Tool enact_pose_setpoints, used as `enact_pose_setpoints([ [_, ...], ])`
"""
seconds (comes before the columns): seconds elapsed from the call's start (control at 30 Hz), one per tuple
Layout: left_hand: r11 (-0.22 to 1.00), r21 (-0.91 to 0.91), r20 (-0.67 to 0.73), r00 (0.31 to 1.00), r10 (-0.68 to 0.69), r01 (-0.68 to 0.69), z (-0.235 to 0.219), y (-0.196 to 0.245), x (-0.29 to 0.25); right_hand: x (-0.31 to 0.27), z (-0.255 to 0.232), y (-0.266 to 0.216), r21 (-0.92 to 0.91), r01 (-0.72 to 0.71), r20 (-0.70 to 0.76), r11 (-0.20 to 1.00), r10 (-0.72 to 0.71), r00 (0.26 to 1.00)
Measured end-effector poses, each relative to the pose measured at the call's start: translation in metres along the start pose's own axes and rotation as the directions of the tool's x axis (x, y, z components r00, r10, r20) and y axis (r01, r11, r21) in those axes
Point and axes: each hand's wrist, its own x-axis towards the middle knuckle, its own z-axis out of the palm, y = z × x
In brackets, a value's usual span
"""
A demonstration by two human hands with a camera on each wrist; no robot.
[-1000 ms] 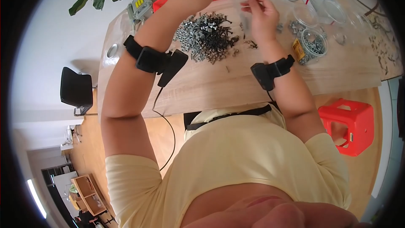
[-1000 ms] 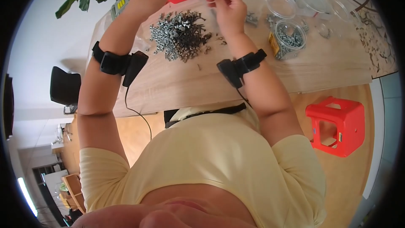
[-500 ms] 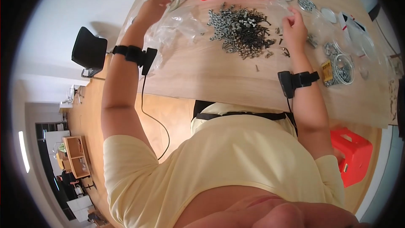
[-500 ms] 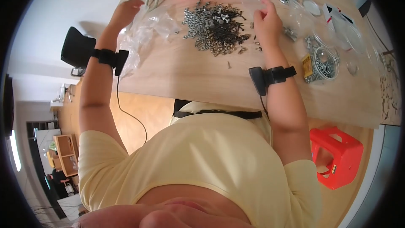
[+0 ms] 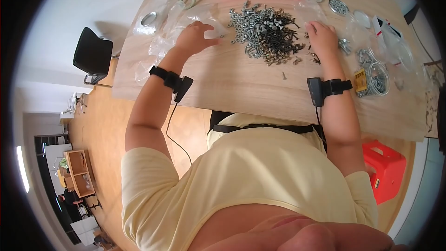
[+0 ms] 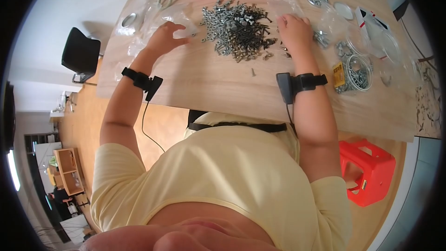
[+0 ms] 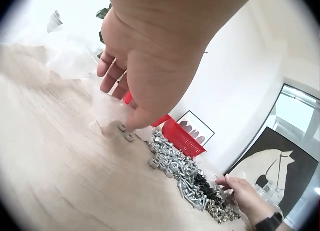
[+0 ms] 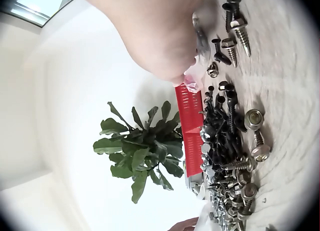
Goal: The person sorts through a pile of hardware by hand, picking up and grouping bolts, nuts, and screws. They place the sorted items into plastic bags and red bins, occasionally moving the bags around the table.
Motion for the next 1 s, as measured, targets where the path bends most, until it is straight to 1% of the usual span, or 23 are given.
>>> enact_pose_setpoints([
  [0.07,0.997,0.018,-0.01,0.998,0.069,-0.069,0.005,-0.004,-0.001,-0.001,-0.003,-0.003,-0.017,-0.026,0.027,1.0,0.026,0.999],
  [0.13,0.998,-0.006,-0.013,0.998,0.063,-0.063,0.007,-0.008,-0.004,-0.002,-0.004,-0.005,-0.116,-0.065,-0.004,0.991,0.065,0.998],
  [0.2,0.998,-0.031,-0.017,0.998,0.058,-0.058,0.007,-0.011,-0.009,-0.002,-0.005,-0.006,-0.139,-0.092,0.007,0.986,0.094,0.996],
  [0.27,0.962,-0.197,-0.145,0.976,0.164,-0.191,0.004,-0.013,-0.021,-0.002,-0.008,-0.008,-0.161,-0.118,0.017,0.98,0.122,0.992],
  [0.3,0.962,-0.197,-0.141,0.977,0.162,-0.189,0.004,-0.015,-0.029,-0.003,-0.01,-0.011,-0.225,-0.149,0.012,0.963,0.156,0.988],
  [0.33,0.944,-0.161,-0.166,0.951,0.262,-0.288,0.003,-0.018,-0.038,-0.003,-0.01,-0.012,-0.287,-0.178,0.006,0.941,0.188,0.982],
  [0.37,0.915,-0.123,-0.188,0.914,0.359,-0.385,0.002,-0.022,-0.044,-0.004,-0.007,-0.011,-0.286,-0.177,0.01,0.942,0.188,0.982],
  [0.4,0.916,-0.124,-0.185,0.915,0.358,-0.383,0.001,-0.029,-0.049,-0.004,-0.003,-0.008,-0.285,-0.171,-0.09,0.943,0.151,0.984],
  [0.43,0.893,-0.067,-0.171,0.887,0.428,-0.444,0.0,-0.036,-0.055,-0.005,-0.002,-0.009,-0.285,-0.165,-0.188,0.944,0.113,0.976],
  [0.47,0.864,-0.011,-0.155,0.854,0.496,-0.504,-0.001,-0.041,-0.058,-0.005,-0.003,-0.009,-0.284,-0.163,-0.185,0.945,0.113,0.976],
  [0.5,0.865,-0.012,-0.153,0.856,0.493,-0.501,-0.002,-0.046,-0.06,-0.005,-0.005,-0.01,-0.227,-0.145,-0.182,0.963,0.105,0.978],
  [0.57,0.91,-0.107,-0.18,0.908,0.379,-0.401,-0.01,-0.046,-0.062,-0.002,-0.016,-0.014,-0.169,-0.124,-0.176,0.978,0.094,0.98],
  [0.6,0.91,-0.109,-0.18,0.909,0.377,-0.399,-0.011,-0.043,-0.061,0.0,-0.024,-0.015,-0.081,-0.163,-0.009,0.983,0.162,0.987],
  [0.63,0.956,-0.121,-0.233,0.944,0.234,-0.267,-0.011,-0.029,-0.059,0.001,-0.029,-0.015,-0.002,-0.213,0.163,0.977,0.21,0.964],
  [0.67,0.981,-0.142,-0.282,0.956,0.084,-0.129,-0.009,-0.014,-0.056,0.0,-0.032,-0.012,-0.006,-0.208,0.165,0.978,0.206,0.965],
  [0.7,0.981,-0.149,-0.283,0.956,0.079,-0.125,-0.008,0.002,-0.051,-0.001,-0.035,-0.006,-0.015,-0.171,0.269,0.985,0.168,0.948],
  [0.73,0.99,-0.138,-0.246,0.968,-0.04,0.006,-0.006,0.02,-0.045,-0.002,-0.038,-0.001,-0.019,-0.134,0.369,0.991,0.132,0.92],
  [0.77,0.983,-0.122,-0.211,0.965,-0.159,0.135,-0.003,0.032,-0.041,-0.004,-0.042,0.001,-0.023,-0.13,0.371,0.991,0.13,0.919],
  [0.8,0.982,-0.126,-0.211,0.964,-0.161,0.137,0.003,0.038,-0.037,-0.007,-0.046,0.002,0.003,-0.105,0.418,0.994,0.094,0.903],
  [0.87,0.991,0.084,-0.255,0.963,-0.083,0.108,0.017,0.043,-0.03,-0.013,-0.061,-0.003,0.029,-0.084,0.462,0.996,0.061,0.885],
  [0.9,0.987,0.089,-0.179,0.977,-0.116,0.133,0.022,0.042,-0.029,-0.016,-0.07,-0.013,0.083,-0.225,0.56,0.971,0.141,0.816],
  [0.93,0.988,0.089,-0.177,0.978,-0.112,0.13,0.025,0.038,-0.029,-0.017,-0.075,-0.019,0.119,-0.367,0.654,0.923,0.205,0.728],
  [1.0,0.993,0.015,-0.034,0.993,-0.115,0.115,0.025,0.026,-0.032,-0.018,-0.073,-0.018,0.131,-0.333,0.687,0.934,0.157,0.71],
])
